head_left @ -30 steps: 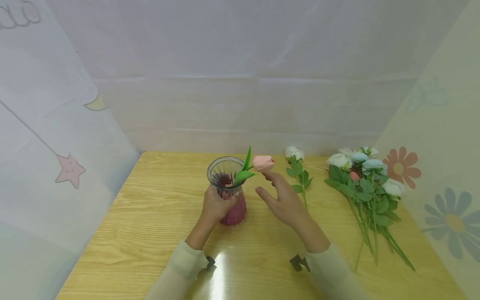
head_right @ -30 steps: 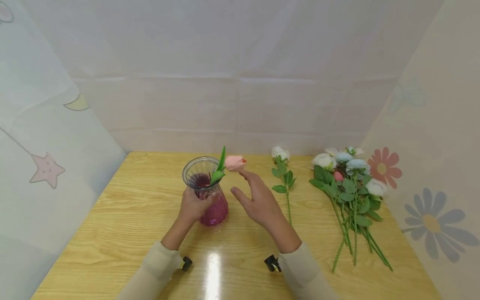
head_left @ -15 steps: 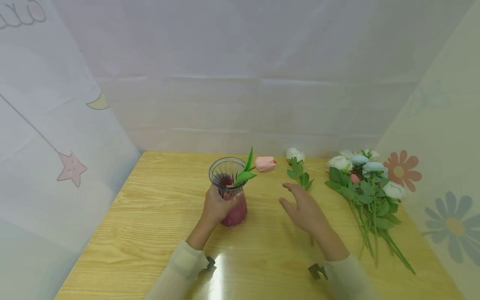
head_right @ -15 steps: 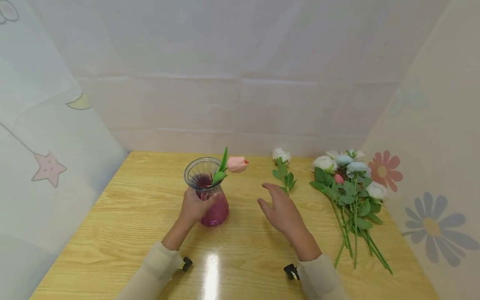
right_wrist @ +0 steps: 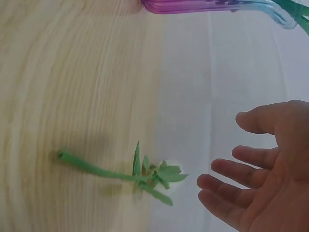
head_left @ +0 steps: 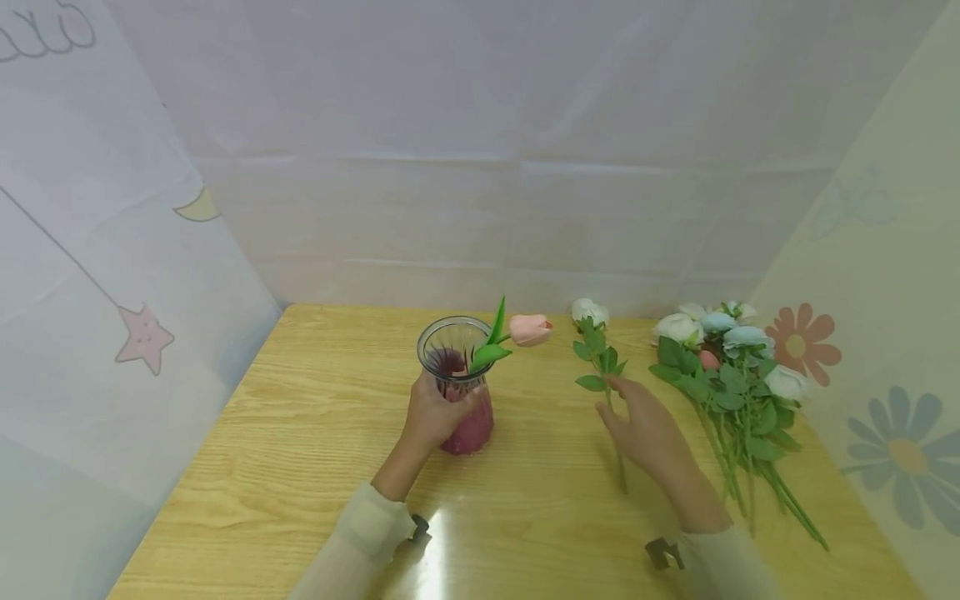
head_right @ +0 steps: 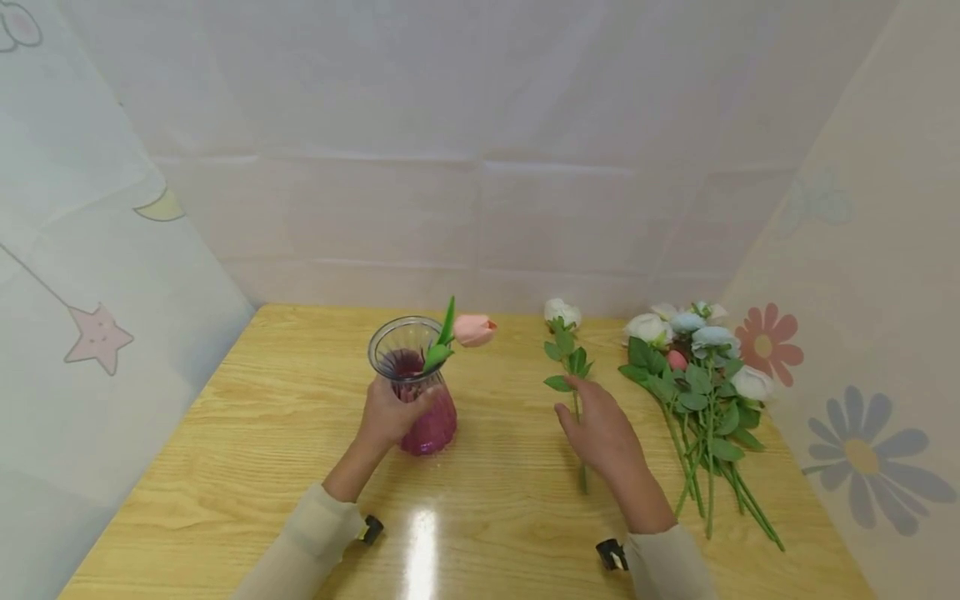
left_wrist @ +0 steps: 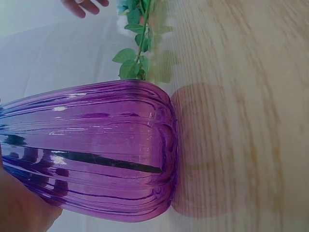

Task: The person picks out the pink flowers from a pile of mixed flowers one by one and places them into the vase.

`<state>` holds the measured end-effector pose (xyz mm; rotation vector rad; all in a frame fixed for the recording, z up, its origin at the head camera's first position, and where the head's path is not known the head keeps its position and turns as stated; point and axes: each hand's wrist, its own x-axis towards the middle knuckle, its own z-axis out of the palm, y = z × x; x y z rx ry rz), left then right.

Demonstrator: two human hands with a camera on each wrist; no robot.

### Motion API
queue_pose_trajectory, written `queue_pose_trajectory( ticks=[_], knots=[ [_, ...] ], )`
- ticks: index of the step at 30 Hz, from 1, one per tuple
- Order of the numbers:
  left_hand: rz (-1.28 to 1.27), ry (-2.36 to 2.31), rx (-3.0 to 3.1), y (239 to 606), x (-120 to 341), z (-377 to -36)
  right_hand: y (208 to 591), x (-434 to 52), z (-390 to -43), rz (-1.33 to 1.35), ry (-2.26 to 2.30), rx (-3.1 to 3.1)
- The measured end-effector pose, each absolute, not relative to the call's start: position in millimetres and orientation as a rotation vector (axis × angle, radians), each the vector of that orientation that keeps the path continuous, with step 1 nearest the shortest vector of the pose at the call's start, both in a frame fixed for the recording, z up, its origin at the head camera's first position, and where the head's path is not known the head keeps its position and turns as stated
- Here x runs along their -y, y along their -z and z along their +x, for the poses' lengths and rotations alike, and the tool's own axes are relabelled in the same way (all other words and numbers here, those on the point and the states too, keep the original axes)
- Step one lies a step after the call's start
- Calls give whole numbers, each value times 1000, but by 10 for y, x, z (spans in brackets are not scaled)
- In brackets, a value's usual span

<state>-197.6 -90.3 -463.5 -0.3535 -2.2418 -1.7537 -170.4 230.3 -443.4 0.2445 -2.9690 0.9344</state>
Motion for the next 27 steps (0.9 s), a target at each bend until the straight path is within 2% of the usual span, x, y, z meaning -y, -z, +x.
queue_pose_trajectory(
  ticks=[20, 27],
  knots=[
    [-374, 1761, 2245, 4683, 915, -2013, 4649, -2842, -1615, 133, -708, 3043],
    [-373, 1753, 2257, 4449, 886, -1884, 4695, -3063, -1629, 42, -686, 3127]
  ],
)
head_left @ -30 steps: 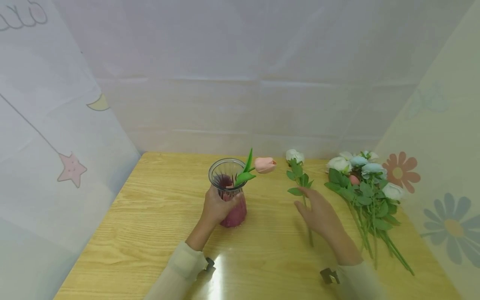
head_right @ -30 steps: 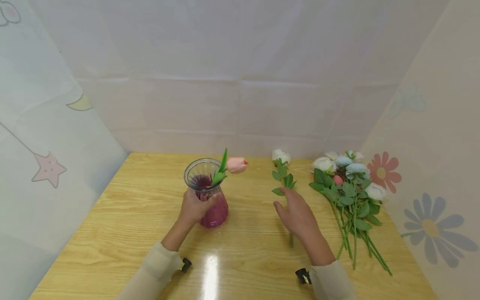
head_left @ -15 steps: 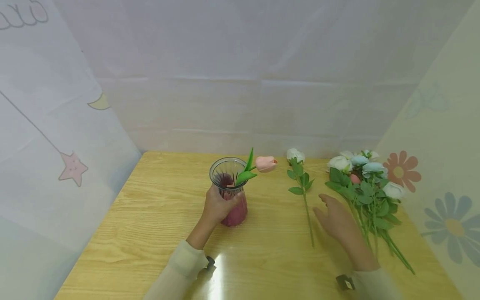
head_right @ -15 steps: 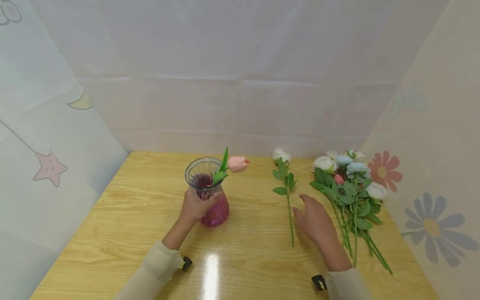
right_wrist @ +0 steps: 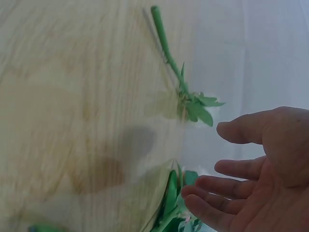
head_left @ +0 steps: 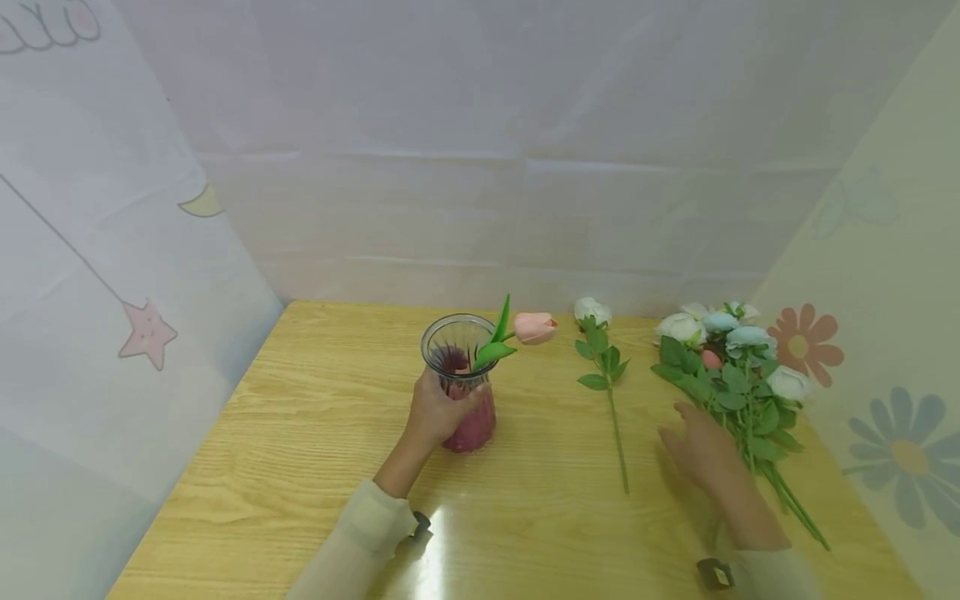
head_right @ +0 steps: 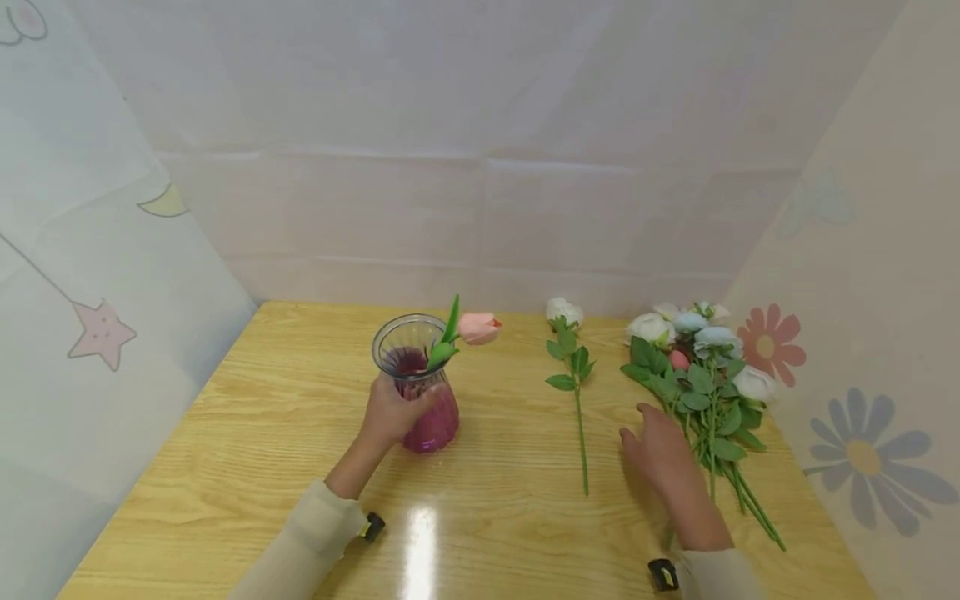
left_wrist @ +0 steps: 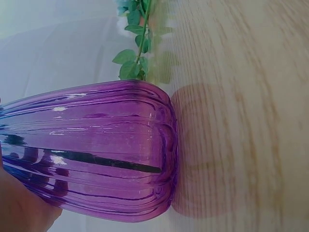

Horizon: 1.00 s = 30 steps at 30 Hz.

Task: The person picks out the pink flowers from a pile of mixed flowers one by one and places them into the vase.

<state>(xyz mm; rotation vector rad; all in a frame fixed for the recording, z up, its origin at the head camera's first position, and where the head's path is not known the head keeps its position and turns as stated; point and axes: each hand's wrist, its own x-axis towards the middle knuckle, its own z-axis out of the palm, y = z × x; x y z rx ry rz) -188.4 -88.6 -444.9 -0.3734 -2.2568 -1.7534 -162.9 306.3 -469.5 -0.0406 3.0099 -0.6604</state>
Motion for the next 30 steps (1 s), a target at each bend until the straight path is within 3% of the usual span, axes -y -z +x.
queue_pose_trajectory(
  ticks=[23, 30],
  knots=[
    [-380, 1793, 2232, 4348, 876, -1798, 4749, -3597, -1476, 214, 562, -3037],
    [-342, 1784, 2241, 4567, 879, -1938, 4676, -3716, -1403, 305, 549, -3059]
  ],
)
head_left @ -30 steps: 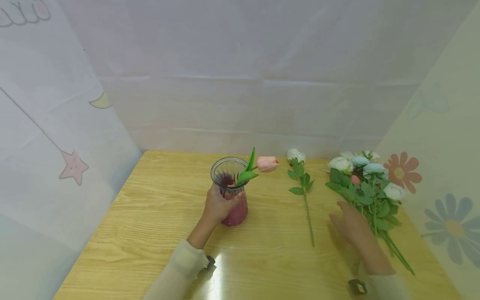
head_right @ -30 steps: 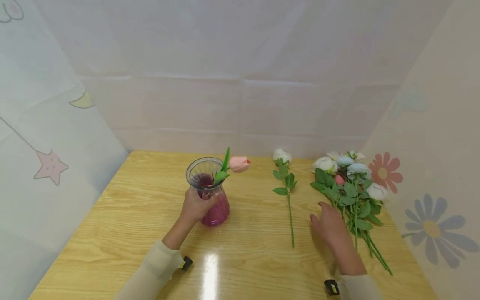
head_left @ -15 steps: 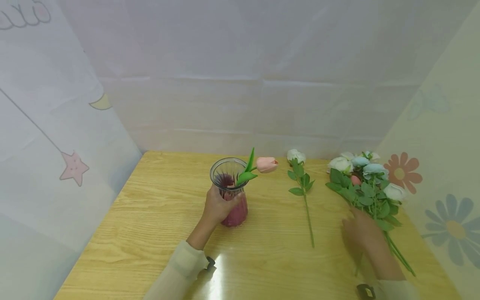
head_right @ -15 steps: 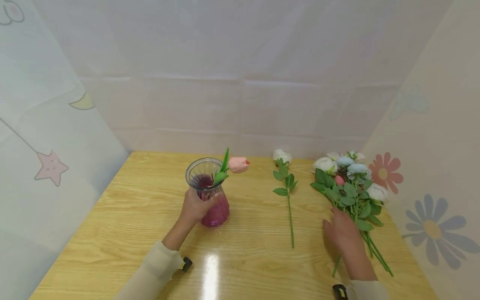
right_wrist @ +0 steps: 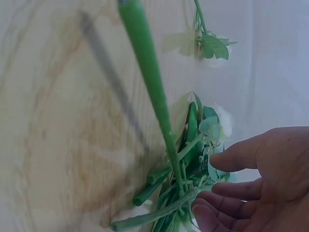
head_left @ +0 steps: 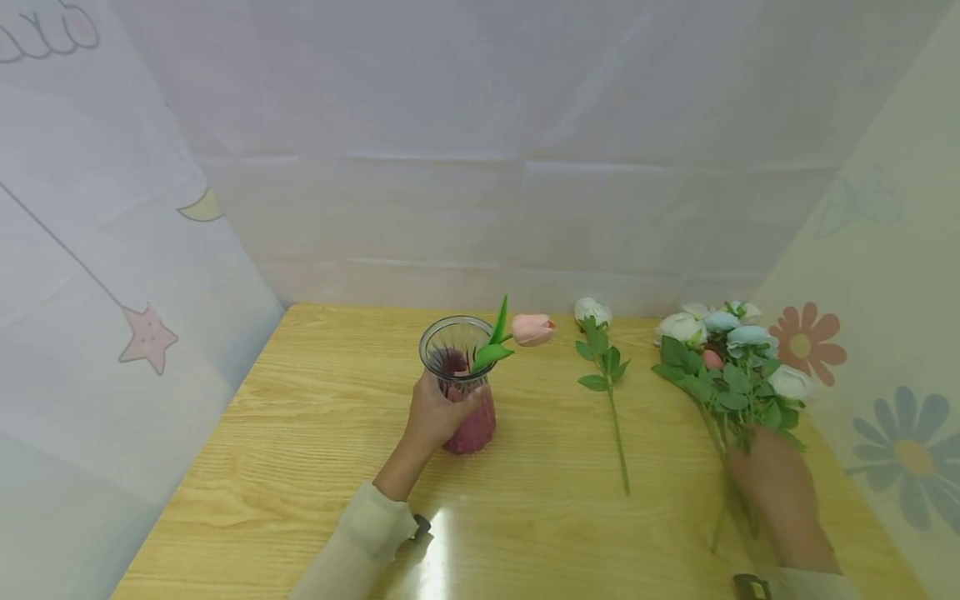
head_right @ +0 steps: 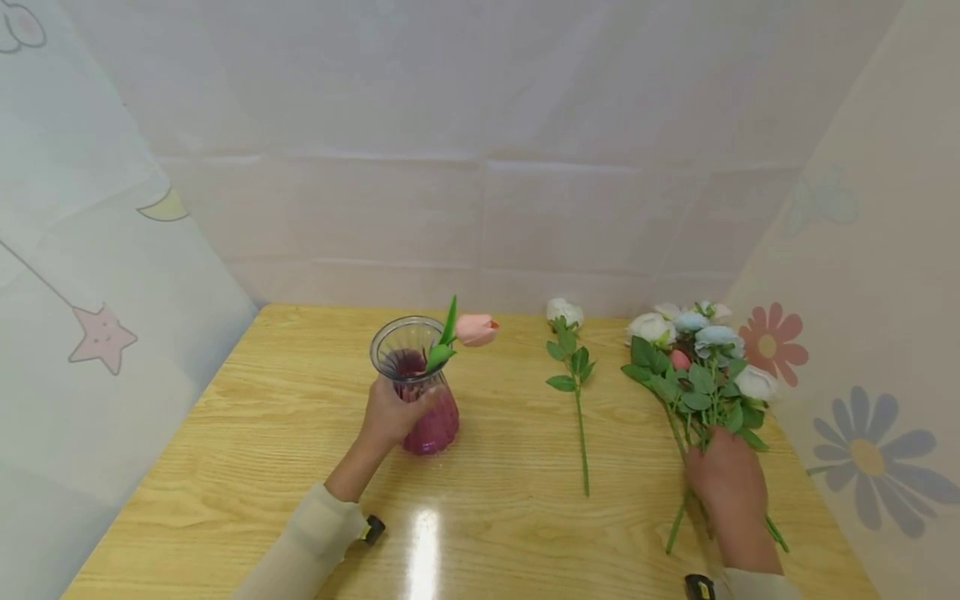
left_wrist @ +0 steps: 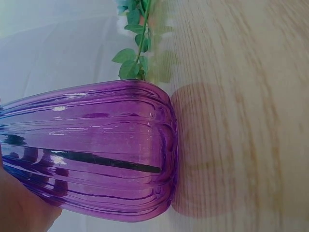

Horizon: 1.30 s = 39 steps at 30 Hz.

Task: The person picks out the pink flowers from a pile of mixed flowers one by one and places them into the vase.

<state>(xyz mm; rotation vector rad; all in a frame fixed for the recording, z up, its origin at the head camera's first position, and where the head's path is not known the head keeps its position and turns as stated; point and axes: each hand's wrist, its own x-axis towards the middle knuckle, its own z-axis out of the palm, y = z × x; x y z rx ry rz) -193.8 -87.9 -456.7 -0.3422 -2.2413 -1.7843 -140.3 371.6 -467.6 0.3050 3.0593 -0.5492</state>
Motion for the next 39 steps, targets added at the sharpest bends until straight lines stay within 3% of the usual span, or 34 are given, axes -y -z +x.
queue_pose_trajectory(
  ticks=[26, 39],
  knots=[
    [-397, 1733, 2232, 4709, 930, -2010, 4835, -4012, -1440, 314, 532, -2869],
    [-390, 1720, 2233, 4720, 928, -2016, 4665, -3943, -1408, 414, 540, -2829]
  ],
)
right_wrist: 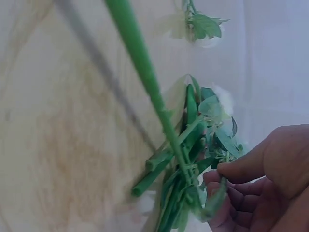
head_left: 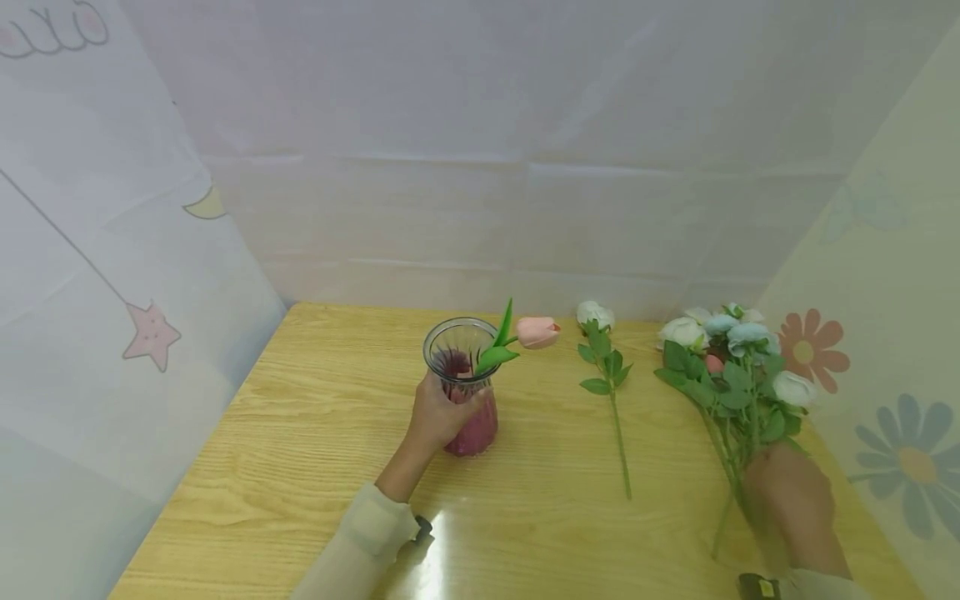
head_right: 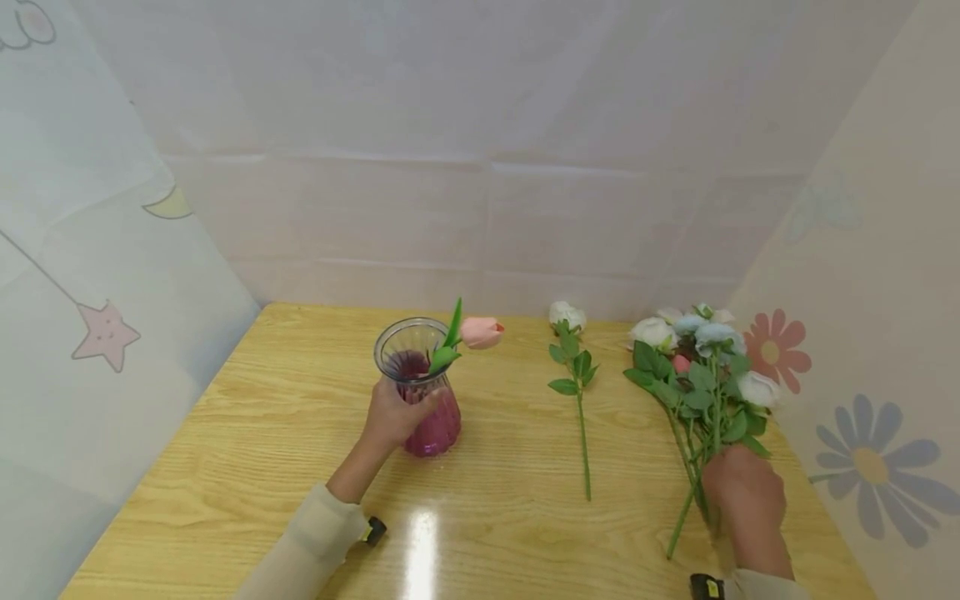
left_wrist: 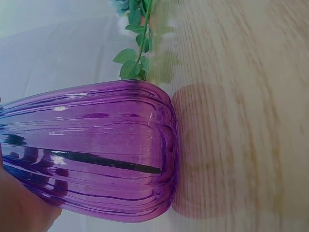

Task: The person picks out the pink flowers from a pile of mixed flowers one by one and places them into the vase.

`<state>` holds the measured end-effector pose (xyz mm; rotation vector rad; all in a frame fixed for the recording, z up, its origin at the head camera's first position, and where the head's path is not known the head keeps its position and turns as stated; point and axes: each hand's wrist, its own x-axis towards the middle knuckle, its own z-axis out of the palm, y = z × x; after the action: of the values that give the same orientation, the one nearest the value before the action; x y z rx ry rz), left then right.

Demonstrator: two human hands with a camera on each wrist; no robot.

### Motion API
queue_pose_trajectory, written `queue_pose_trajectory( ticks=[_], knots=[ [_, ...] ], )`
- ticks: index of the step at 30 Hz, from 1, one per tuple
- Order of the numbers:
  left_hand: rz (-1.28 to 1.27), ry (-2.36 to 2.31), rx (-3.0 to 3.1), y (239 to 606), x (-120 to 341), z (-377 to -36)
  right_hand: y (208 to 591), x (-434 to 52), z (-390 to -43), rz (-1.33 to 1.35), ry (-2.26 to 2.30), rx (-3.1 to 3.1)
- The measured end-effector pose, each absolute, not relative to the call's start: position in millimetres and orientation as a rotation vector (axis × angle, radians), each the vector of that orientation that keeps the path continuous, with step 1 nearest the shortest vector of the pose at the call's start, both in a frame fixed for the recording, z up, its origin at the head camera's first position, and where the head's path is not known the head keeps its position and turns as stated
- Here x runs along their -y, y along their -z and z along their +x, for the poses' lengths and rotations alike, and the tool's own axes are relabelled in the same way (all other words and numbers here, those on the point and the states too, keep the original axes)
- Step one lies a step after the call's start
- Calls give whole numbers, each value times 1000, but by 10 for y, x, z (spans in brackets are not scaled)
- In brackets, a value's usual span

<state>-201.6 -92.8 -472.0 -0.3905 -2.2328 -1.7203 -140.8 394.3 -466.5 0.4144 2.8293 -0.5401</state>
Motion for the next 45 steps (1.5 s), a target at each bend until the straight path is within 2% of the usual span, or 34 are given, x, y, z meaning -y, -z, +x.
queue_pose_trajectory(
  ticks=[8, 15, 19, 39, 45],
  knots=[
    [-370, 1769, 2248, 4690, 908, -2015, 4505, -3851, -1392, 491, 563, -2931],
    [-370, 1792, 2261, 4375, 889, -1838, 4393, -3702, -1375, 542, 645, -3078],
    [-386, 1792, 2236, 4320, 882, -1802, 4356, -3542, -1358, 544, 707, -3183],
    [-355, 1782, 2258, 4339, 892, -1831, 4511, -2784, -1423, 368, 1125, -3077],
    [-336, 1749, 2281, 4554, 909, -1960, 4520, -2615, -1441, 331, 1177, -3000]
  ],
)
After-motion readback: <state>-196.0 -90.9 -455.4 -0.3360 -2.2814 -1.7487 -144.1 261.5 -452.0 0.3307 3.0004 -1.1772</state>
